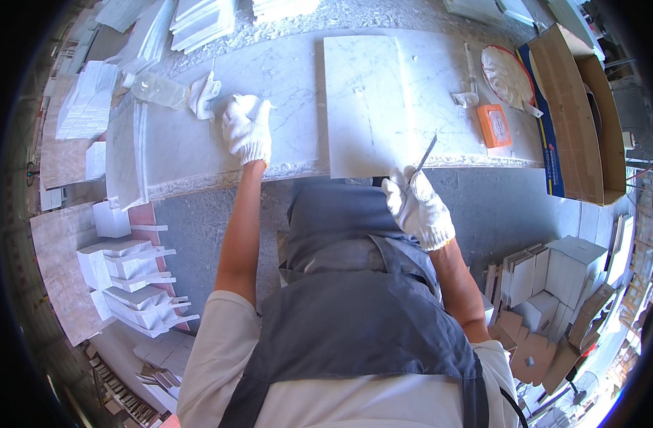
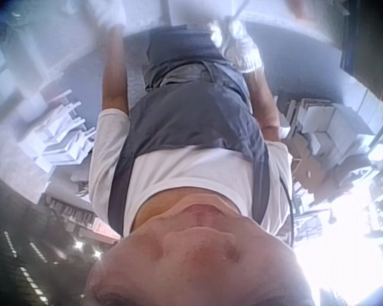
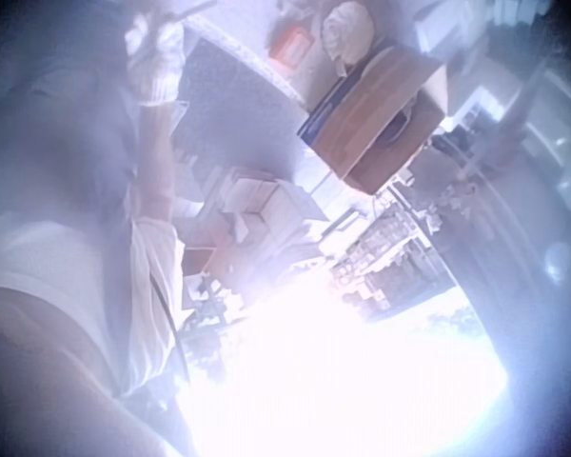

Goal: The person puts on gloves and uses a utility knife to scrape the surface of a white rectangular tile on a workbench. They repeatedly scrape and wipe the tile, then flip it over to continue scraping the other side.

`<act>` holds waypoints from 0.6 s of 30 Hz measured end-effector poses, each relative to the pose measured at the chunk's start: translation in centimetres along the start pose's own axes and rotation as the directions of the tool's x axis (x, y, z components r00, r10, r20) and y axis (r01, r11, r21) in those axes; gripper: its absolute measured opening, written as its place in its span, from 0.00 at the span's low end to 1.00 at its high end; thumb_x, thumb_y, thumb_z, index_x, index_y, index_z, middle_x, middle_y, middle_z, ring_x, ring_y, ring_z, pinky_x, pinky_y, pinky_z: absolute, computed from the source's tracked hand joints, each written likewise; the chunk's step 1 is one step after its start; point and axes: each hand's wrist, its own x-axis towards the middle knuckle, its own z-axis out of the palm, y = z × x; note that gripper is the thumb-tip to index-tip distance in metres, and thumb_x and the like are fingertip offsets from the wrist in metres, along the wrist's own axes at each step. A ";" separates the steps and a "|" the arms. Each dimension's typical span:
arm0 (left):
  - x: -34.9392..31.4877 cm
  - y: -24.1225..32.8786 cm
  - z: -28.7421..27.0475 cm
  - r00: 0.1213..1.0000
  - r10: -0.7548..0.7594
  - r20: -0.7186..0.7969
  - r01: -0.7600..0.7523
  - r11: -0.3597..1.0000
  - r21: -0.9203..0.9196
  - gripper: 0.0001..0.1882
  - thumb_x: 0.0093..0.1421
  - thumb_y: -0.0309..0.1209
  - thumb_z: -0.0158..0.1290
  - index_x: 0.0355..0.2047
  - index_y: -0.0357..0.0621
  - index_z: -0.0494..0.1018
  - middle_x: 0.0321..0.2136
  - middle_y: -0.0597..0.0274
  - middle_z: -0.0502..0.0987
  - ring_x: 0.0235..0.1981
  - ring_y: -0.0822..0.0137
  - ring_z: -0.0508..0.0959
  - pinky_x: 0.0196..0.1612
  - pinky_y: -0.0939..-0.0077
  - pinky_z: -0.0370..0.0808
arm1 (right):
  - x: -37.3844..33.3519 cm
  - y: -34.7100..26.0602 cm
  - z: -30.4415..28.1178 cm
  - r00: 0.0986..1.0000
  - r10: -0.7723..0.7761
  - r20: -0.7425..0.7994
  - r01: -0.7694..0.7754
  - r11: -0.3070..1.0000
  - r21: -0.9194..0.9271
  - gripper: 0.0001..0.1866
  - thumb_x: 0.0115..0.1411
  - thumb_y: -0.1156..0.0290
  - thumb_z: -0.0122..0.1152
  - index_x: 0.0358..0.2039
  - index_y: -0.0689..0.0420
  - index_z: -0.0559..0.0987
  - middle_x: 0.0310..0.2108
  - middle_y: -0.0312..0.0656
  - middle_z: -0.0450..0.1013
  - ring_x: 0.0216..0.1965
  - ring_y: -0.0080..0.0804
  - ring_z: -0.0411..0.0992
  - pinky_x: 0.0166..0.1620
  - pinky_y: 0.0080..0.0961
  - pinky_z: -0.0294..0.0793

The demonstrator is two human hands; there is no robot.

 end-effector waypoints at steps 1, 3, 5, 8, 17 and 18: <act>0.2 0.0 0.4 1.000 0.015 -0.010 -0.015 1.000 -0.011 0.32 0.55 0.44 0.71 0.55 0.42 0.75 0.51 0.51 0.79 0.57 0.50 0.76 0.60 0.54 0.72 | 0.3 -0.2 0.3 0.996 -0.092 -0.004 0.089 0.972 -0.216 0.14 0.62 0.65 0.75 0.47 0.50 0.84 0.47 0.38 0.79 0.50 0.36 0.77 0.47 0.26 0.83; 0.4 -0.1 1.0 0.999 0.007 -0.050 -0.010 0.999 -0.046 0.28 0.56 0.41 0.71 0.52 0.42 0.77 0.48 0.53 0.81 0.54 0.52 0.77 0.58 0.55 0.73 | 0.8 -0.7 0.9 0.987 -0.160 -0.019 0.143 0.927 -0.346 0.13 0.62 0.66 0.76 0.46 0.51 0.84 0.48 0.38 0.79 0.49 0.35 0.77 0.45 0.23 0.82; 0.2 0.1 1.3 0.995 0.035 -0.094 -0.046 0.992 -0.122 0.24 0.56 0.38 0.70 0.49 0.42 0.78 0.45 0.55 0.82 0.51 0.53 0.78 0.56 0.56 0.74 | 1.3 -1.6 1.6 0.989 -0.114 -0.091 0.100 0.984 -0.148 0.13 0.64 0.69 0.73 0.48 0.53 0.82 0.48 0.38 0.78 0.45 0.29 0.77 0.40 0.18 0.80; -1.4 1.4 2.5 0.975 0.138 -0.176 -0.193 0.915 -0.354 0.17 0.56 0.30 0.70 0.43 0.41 0.79 0.43 0.58 0.82 0.44 0.60 0.81 0.51 0.63 0.78 | 2.3 -3.0 3.1 0.967 -0.196 -0.161 0.082 0.842 -0.533 0.23 0.71 0.73 0.61 0.66 0.56 0.74 0.43 0.37 0.78 0.37 0.21 0.74 0.36 0.15 0.76; -4.9 4.1 4.8 0.992 0.124 -0.009 -0.116 0.898 -0.424 0.19 0.60 0.31 0.69 0.49 0.41 0.77 0.47 0.57 0.83 0.46 0.63 0.83 0.52 0.67 0.79 | 9.3 -4.3 3.9 0.835 -0.484 0.264 0.199 -0.182 -0.963 0.23 0.70 0.66 0.59 0.63 0.60 0.78 0.46 0.50 0.82 0.45 0.38 0.80 0.52 0.34 0.78; -4.8 4.2 4.7 0.990 0.140 -0.017 -0.133 0.893 -0.429 0.18 0.61 0.31 0.68 0.49 0.40 0.76 0.48 0.58 0.82 0.48 0.64 0.81 0.54 0.67 0.77 | 9.7 -4.3 3.8 0.800 -0.478 0.362 0.238 -0.300 -0.924 0.22 0.71 0.67 0.60 0.62 0.60 0.79 0.43 0.50 0.82 0.41 0.38 0.80 0.48 0.33 0.78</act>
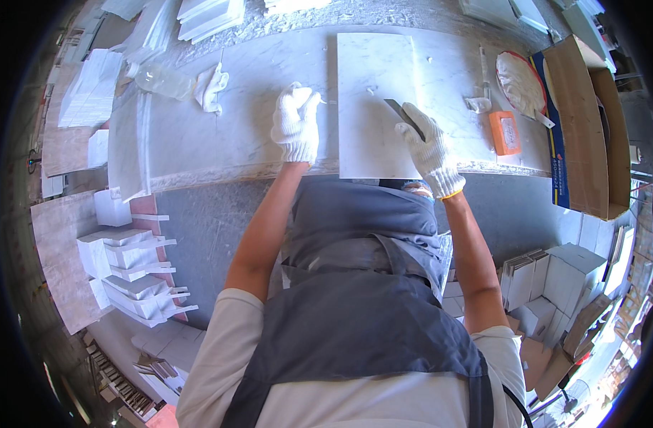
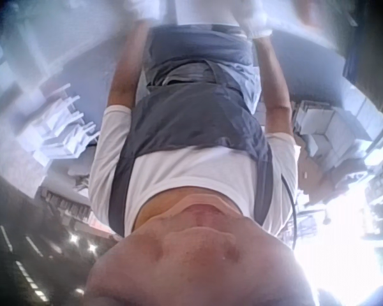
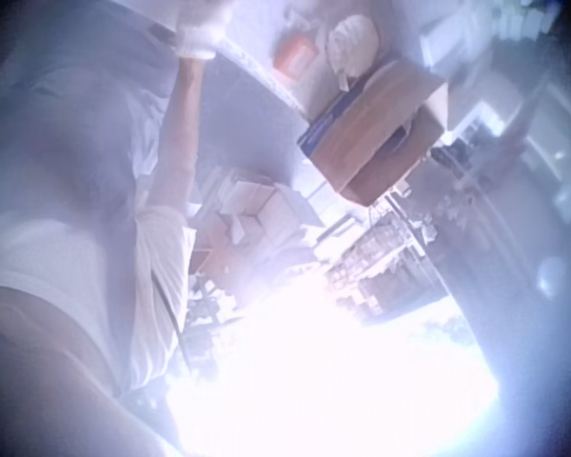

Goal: The person puts on gloves and uses a utility knife to scrape the surface of a white rectangular tile on a workbench. They repeatedly scrape and wipe the tile, then flip it over to continue scraping the other side.

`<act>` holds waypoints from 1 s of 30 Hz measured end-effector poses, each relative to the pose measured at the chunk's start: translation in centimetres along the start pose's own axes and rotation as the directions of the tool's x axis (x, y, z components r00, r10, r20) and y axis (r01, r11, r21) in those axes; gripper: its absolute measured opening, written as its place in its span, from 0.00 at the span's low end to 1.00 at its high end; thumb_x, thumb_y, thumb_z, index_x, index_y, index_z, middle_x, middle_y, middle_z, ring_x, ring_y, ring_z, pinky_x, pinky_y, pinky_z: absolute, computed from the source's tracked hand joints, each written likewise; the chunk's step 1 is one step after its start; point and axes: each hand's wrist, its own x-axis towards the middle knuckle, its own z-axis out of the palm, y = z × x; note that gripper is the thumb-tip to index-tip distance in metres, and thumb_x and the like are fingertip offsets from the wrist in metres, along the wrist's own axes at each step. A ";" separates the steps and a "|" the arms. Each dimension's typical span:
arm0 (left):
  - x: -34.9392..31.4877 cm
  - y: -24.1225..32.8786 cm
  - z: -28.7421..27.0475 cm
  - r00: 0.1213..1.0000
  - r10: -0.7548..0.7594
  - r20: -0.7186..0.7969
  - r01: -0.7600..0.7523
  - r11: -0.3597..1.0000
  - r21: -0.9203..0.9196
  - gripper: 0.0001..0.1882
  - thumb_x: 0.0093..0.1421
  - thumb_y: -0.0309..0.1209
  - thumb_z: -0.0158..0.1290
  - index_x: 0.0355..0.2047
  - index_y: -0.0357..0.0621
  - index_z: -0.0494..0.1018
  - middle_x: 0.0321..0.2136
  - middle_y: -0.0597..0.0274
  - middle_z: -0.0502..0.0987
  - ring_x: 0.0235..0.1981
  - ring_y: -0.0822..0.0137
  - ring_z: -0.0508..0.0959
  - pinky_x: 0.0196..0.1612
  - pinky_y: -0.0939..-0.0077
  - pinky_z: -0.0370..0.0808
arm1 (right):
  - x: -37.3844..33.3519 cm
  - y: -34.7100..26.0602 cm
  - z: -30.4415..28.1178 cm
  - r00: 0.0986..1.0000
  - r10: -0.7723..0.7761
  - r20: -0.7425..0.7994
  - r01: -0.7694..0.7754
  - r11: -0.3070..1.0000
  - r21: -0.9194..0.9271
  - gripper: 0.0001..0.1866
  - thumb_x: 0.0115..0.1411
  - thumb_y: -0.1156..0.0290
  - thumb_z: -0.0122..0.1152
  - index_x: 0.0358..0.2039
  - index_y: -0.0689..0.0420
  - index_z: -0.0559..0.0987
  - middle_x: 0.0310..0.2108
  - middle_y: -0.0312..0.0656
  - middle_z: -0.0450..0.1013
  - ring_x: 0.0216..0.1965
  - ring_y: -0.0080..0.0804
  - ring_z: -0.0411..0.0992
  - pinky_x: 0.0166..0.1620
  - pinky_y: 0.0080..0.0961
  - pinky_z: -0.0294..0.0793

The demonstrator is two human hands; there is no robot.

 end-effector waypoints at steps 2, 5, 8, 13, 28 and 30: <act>0.1 0.3 -0.2 1.000 -0.009 -0.002 0.009 1.000 -0.020 0.19 0.62 0.31 0.67 0.50 0.40 0.76 0.49 0.59 0.80 0.50 0.65 0.79 0.57 0.67 0.75 | 0.6 0.0 0.2 0.996 -0.090 0.024 0.092 0.989 -0.116 0.21 0.70 0.66 0.61 0.61 0.60 0.80 0.41 0.53 0.82 0.38 0.42 0.80 0.46 0.34 0.79; 0.1 0.7 -0.2 0.998 -0.049 -0.028 0.049 0.999 0.008 0.19 0.60 0.32 0.69 0.49 0.42 0.77 0.45 0.59 0.82 0.48 0.62 0.80 0.56 0.65 0.76 | 1.3 -0.7 -0.3 0.991 -0.041 0.128 0.069 0.973 -0.219 0.21 0.69 0.62 0.61 0.60 0.57 0.80 0.43 0.57 0.81 0.43 0.52 0.80 0.50 0.39 0.78; 0.5 0.7 -0.3 0.998 0.020 -0.065 -0.010 0.989 0.146 0.18 0.57 0.33 0.71 0.45 0.46 0.79 0.40 0.62 0.85 0.44 0.58 0.82 0.55 0.63 0.77 | 1.7 -1.9 -0.7 0.985 -0.028 0.173 0.077 0.956 -0.283 0.21 0.70 0.59 0.58 0.60 0.51 0.81 0.44 0.54 0.81 0.46 0.52 0.79 0.51 0.42 0.78; 0.8 0.4 -0.3 0.995 0.079 -0.066 -0.064 0.977 0.203 0.18 0.56 0.34 0.72 0.44 0.47 0.79 0.38 0.66 0.85 0.46 0.59 0.81 0.58 0.61 0.73 | 2.3 -3.1 -1.1 0.968 -0.016 0.249 0.095 0.946 -0.309 0.20 0.71 0.59 0.56 0.61 0.41 0.80 0.40 0.52 0.81 0.42 0.50 0.80 0.47 0.44 0.79; 0.9 0.6 -0.2 0.993 0.101 -0.058 -0.083 0.966 0.245 0.19 0.57 0.34 0.71 0.45 0.43 0.78 0.39 0.62 0.84 0.45 0.55 0.82 0.52 0.58 0.77 | 4.9 -0.9 1.4 0.984 -0.081 0.162 0.132 0.933 -0.335 0.19 0.71 0.59 0.56 0.60 0.43 0.81 0.39 0.54 0.80 0.39 0.53 0.80 0.44 0.45 0.80; 1.0 0.4 -0.3 0.996 0.089 -0.029 -0.081 0.974 0.210 0.19 0.61 0.38 0.66 0.47 0.41 0.77 0.40 0.58 0.83 0.45 0.56 0.81 0.52 0.59 0.75 | 4.4 -1.0 1.4 0.978 -0.089 0.191 0.160 0.904 -0.397 0.19 0.70 0.59 0.56 0.60 0.44 0.81 0.38 0.54 0.80 0.39 0.53 0.80 0.43 0.45 0.80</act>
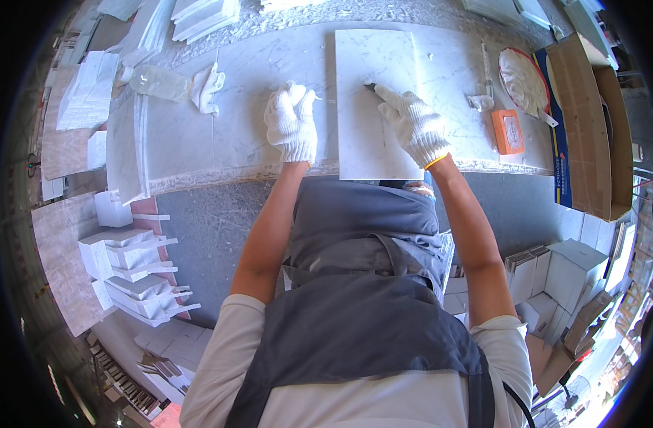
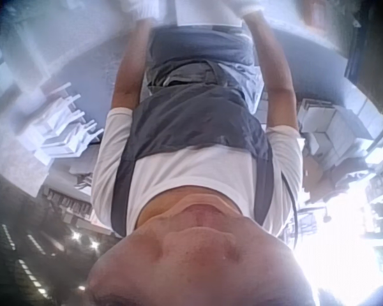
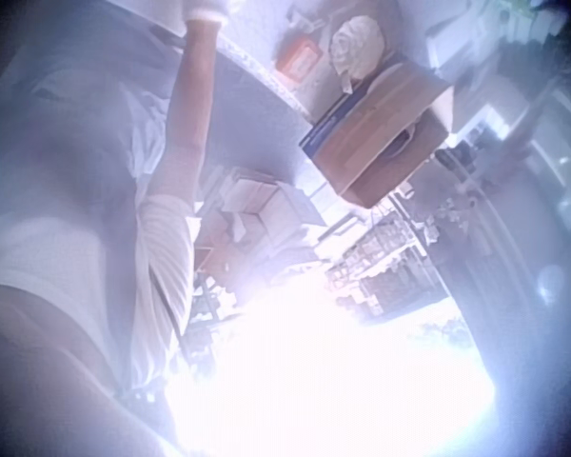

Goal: The person puts on gloves and uses a utility knife to scrape the surface of a white rectangular tile on a workbench. They repeatedly scrape and wipe the tile, then flip it over to continue scraping the other side.

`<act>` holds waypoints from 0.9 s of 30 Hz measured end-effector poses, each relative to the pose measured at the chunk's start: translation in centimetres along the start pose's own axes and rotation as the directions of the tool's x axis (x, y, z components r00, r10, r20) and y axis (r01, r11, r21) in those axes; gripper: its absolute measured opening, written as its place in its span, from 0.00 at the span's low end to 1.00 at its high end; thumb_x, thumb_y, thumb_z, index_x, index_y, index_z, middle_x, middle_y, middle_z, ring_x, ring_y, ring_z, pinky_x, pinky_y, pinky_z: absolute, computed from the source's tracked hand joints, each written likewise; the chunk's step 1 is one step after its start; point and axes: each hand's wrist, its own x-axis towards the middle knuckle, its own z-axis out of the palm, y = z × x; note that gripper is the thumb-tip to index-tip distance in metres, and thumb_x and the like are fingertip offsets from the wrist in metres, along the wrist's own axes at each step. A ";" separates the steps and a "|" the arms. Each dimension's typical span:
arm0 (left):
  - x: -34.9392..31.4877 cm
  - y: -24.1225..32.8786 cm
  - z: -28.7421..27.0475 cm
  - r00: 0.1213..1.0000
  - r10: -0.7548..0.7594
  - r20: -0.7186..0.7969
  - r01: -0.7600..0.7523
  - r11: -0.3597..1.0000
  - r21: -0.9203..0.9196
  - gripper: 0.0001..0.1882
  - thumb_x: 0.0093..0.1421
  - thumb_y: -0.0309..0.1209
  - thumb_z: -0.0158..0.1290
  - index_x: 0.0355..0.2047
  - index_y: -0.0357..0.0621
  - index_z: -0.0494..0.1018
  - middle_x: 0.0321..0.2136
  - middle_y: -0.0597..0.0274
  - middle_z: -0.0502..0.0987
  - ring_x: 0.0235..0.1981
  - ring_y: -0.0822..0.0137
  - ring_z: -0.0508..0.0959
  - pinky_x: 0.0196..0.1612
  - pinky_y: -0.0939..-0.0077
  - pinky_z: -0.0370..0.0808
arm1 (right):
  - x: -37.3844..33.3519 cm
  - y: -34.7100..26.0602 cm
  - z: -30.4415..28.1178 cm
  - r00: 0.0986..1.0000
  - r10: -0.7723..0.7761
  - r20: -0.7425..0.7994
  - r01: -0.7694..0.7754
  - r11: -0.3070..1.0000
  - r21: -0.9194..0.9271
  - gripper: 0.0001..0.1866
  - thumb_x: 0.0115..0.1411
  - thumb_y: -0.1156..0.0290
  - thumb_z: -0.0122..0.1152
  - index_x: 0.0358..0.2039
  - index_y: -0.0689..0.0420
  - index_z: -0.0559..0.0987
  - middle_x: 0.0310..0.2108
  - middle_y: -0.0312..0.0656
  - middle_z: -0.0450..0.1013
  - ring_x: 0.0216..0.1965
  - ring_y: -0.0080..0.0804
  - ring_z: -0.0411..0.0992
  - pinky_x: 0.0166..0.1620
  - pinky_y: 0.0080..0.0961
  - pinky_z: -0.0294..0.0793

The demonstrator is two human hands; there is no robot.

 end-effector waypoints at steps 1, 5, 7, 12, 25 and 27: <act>0.0 0.0 0.0 1.000 -0.014 0.013 0.015 0.999 -0.038 0.19 0.64 0.40 0.64 0.47 0.40 0.77 0.40 0.56 0.82 0.45 0.56 0.80 0.52 0.59 0.75 | -0.4 -0.1 -0.1 1.000 0.001 0.016 0.000 0.999 -0.039 0.19 0.70 0.60 0.56 0.60 0.45 0.82 0.37 0.54 0.80 0.39 0.53 0.80 0.43 0.46 0.80; -0.1 0.1 -0.1 1.000 -0.026 0.009 0.026 1.000 -0.011 0.18 0.62 0.37 0.66 0.46 0.40 0.77 0.39 0.57 0.83 0.44 0.56 0.81 0.51 0.59 0.76 | -2.3 -0.6 -1.0 0.999 -0.002 0.046 0.004 0.999 -0.042 0.20 0.70 0.59 0.60 0.60 0.46 0.82 0.35 0.53 0.79 0.36 0.53 0.79 0.41 0.43 0.78; -0.1 0.2 -0.1 1.000 -0.006 0.005 0.006 0.999 0.042 0.16 0.58 0.33 0.70 0.44 0.43 0.79 0.39 0.62 0.84 0.44 0.56 0.82 0.51 0.59 0.77 | -2.6 -0.6 -1.3 0.999 -0.013 0.046 0.014 1.000 -0.019 0.20 0.70 0.60 0.60 0.60 0.45 0.82 0.35 0.54 0.79 0.36 0.53 0.79 0.41 0.43 0.78; 0.2 0.4 -0.1 1.000 0.006 0.004 -0.006 1.000 -0.008 0.15 0.58 0.33 0.69 0.42 0.43 0.78 0.38 0.62 0.84 0.44 0.56 0.82 0.51 0.60 0.77 | 0.1 -0.1 -0.4 0.996 -0.037 -0.081 0.036 0.999 -0.016 0.19 0.70 0.59 0.57 0.59 0.45 0.82 0.36 0.53 0.80 0.35 0.51 0.81 0.39 0.43 0.81; 0.2 0.3 -0.1 0.990 0.132 -0.045 -0.130 0.990 0.056 0.15 0.58 0.32 0.69 0.43 0.45 0.79 0.38 0.64 0.84 0.42 0.58 0.82 0.50 0.59 0.77 | -2.0 0.1 0.2 0.993 -0.100 -0.060 0.095 0.993 -0.072 0.20 0.71 0.63 0.55 0.61 0.44 0.80 0.36 0.53 0.80 0.33 0.51 0.79 0.38 0.44 0.80; 0.2 0.4 -0.1 0.993 0.117 -0.027 -0.114 0.990 0.080 0.15 0.58 0.32 0.69 0.44 0.45 0.79 0.38 0.65 0.84 0.42 0.59 0.82 0.50 0.59 0.77 | -0.5 0.1 0.3 0.990 -0.107 -0.089 0.104 0.994 -0.036 0.20 0.71 0.63 0.53 0.62 0.42 0.80 0.37 0.52 0.80 0.33 0.50 0.80 0.37 0.43 0.81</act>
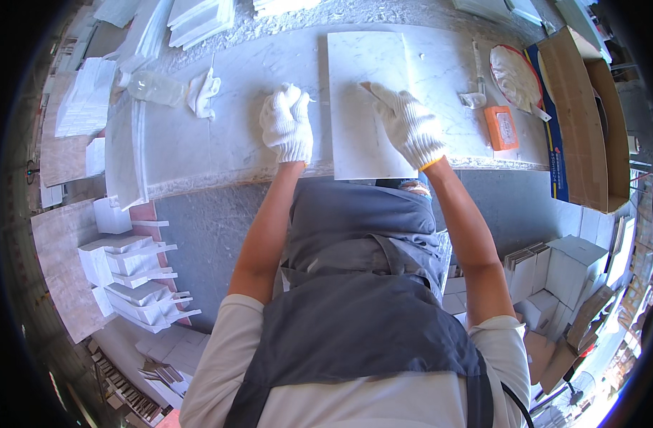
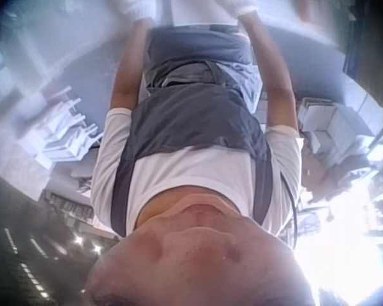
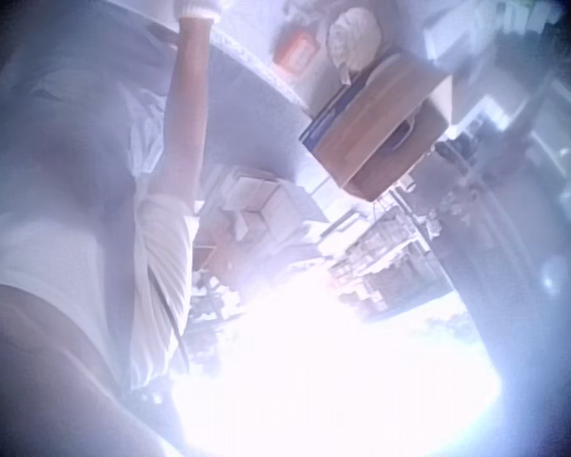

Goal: The person puts on gloves and uses a utility knife to scrape the surface of a white rectangular tile on a workbench. They repeatedly scrape and wipe the tile, then flip it over to continue scraping the other side.

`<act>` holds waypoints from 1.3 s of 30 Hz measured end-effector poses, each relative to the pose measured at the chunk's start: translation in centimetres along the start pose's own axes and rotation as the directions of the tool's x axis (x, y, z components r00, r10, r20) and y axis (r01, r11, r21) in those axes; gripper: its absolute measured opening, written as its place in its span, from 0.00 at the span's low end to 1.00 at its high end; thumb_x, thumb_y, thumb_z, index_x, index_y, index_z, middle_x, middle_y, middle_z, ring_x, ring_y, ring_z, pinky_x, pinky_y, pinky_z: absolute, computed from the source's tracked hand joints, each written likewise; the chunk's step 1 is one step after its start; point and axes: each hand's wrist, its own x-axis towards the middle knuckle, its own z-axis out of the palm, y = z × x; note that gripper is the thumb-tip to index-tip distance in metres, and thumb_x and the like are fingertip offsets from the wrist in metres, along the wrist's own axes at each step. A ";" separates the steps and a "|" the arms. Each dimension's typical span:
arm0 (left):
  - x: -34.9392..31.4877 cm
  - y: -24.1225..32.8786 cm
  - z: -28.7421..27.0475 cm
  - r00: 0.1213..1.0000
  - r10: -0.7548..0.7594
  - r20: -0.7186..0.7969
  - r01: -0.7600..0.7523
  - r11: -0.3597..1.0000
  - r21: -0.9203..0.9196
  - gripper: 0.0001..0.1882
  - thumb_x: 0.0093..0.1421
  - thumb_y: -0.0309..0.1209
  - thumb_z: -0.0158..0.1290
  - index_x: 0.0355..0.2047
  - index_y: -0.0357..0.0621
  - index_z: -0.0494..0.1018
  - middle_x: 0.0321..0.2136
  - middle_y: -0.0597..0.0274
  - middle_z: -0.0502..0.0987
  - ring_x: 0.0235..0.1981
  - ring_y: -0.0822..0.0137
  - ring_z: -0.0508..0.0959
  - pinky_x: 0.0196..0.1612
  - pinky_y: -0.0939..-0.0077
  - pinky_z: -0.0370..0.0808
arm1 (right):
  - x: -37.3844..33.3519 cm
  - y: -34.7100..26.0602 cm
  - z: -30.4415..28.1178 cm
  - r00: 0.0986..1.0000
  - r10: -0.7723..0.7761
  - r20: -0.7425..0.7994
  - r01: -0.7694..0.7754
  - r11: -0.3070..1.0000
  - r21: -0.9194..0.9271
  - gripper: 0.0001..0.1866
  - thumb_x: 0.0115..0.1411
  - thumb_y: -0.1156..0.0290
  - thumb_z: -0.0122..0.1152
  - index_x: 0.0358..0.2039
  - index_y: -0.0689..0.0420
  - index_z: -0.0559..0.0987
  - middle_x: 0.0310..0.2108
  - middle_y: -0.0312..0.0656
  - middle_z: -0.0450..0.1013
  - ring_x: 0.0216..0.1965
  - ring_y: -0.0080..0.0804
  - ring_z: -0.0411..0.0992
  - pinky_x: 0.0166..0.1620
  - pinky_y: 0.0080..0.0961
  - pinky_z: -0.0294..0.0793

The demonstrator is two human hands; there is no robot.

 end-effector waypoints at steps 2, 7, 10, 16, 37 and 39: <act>0.0 0.1 -0.2 0.999 -0.022 0.030 0.022 1.000 0.007 0.16 0.60 0.34 0.67 0.47 0.44 0.78 0.39 0.63 0.84 0.44 0.57 0.82 0.51 0.59 0.77 | 1.1 0.0 0.2 0.998 -0.021 -0.059 0.025 0.998 0.064 0.21 0.70 0.64 0.54 0.62 0.42 0.80 0.36 0.51 0.80 0.33 0.48 0.80 0.36 0.42 0.81; -0.1 0.2 -0.4 0.998 -0.028 0.051 0.026 0.999 0.042 0.20 0.66 0.38 0.62 0.53 0.41 0.75 0.42 0.58 0.84 0.48 0.53 0.81 0.55 0.57 0.75 | -1.7 -1.2 0.3 0.995 0.031 0.093 -0.018 0.990 -0.137 0.21 0.69 0.61 0.61 0.62 0.41 0.80 0.31 0.52 0.78 0.31 0.48 0.80 0.35 0.42 0.80; 0.0 0.1 -0.1 0.997 0.071 -0.028 -0.067 0.988 0.140 0.20 0.57 0.30 0.68 0.49 0.45 0.77 0.37 0.68 0.83 0.41 0.61 0.82 0.50 0.61 0.77 | -3.2 -1.1 0.0 0.999 0.018 0.030 -0.016 0.998 -0.055 0.20 0.68 0.62 0.63 0.61 0.44 0.82 0.32 0.53 0.79 0.31 0.49 0.80 0.36 0.42 0.81; 0.1 0.4 0.2 0.998 -0.027 -0.051 0.026 0.999 -0.027 0.17 0.60 0.29 0.66 0.48 0.41 0.77 0.37 0.60 0.83 0.41 0.57 0.81 0.50 0.61 0.77 | 0.1 0.0 0.6 0.993 -0.004 -0.118 0.014 0.997 0.077 0.19 0.68 0.64 0.63 0.57 0.52 0.83 0.32 0.55 0.79 0.29 0.52 0.79 0.34 0.43 0.78; 0.6 -0.1 -1.2 0.954 0.241 0.178 -0.264 0.957 0.120 0.21 0.60 0.38 0.67 0.53 0.51 0.79 0.44 0.56 0.83 0.52 0.49 0.80 0.57 0.53 0.75 | -8.1 -3.3 1.7 0.950 -0.106 -0.292 0.107 0.994 -0.012 0.25 0.61 0.66 0.67 0.60 0.39 0.80 0.32 0.40 0.76 0.32 0.43 0.76 0.31 0.41 0.75; 1.1 0.6 -1.9 0.926 0.291 0.243 -0.347 0.907 0.237 0.20 0.63 0.41 0.63 0.54 0.55 0.80 0.45 0.59 0.83 0.55 0.47 0.79 0.61 0.50 0.72 | -8.4 -3.2 2.3 0.948 -0.087 -0.305 0.097 0.995 0.016 0.24 0.62 0.65 0.68 0.60 0.39 0.80 0.32 0.40 0.75 0.32 0.42 0.76 0.31 0.41 0.75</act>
